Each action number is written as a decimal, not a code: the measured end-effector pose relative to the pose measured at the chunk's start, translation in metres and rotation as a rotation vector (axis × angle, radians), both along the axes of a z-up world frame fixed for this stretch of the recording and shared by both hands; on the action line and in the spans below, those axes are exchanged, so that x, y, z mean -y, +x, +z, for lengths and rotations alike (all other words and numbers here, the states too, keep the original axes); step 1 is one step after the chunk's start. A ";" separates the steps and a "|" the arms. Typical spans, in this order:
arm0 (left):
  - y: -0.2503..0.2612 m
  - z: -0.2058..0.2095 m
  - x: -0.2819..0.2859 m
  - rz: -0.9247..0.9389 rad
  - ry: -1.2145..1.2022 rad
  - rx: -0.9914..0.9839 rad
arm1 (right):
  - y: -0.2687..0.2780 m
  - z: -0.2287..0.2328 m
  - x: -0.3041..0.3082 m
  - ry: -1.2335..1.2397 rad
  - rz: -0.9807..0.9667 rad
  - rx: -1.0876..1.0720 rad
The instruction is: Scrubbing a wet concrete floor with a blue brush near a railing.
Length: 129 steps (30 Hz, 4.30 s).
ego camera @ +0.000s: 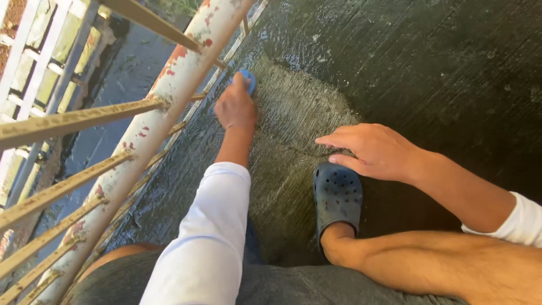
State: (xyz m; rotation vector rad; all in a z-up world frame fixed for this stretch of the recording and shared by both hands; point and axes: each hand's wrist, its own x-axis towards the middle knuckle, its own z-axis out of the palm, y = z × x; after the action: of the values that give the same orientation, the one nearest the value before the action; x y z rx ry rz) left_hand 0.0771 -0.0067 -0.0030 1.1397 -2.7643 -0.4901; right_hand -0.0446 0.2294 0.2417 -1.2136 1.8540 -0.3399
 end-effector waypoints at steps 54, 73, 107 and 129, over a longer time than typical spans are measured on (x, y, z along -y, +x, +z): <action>0.028 -0.004 -0.022 0.011 0.029 -0.055 | 0.001 0.010 0.001 0.191 0.011 0.015; -0.012 -0.006 -0.020 -0.103 -0.084 -0.078 | -0.008 -0.009 -0.026 0.105 -0.039 -0.006; 0.210 0.073 -0.048 0.739 0.205 0.372 | 0.016 -0.062 0.077 -0.053 0.379 -0.025; 0.287 -0.042 -0.026 0.511 1.265 0.142 | 0.253 -0.129 0.184 0.329 0.502 -0.212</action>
State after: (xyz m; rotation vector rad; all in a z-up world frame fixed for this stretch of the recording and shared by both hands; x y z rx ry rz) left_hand 0.3641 0.0196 -0.0451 1.9810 -1.8989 -2.2360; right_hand 0.2080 0.0452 0.1123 -1.4622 1.6193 0.3685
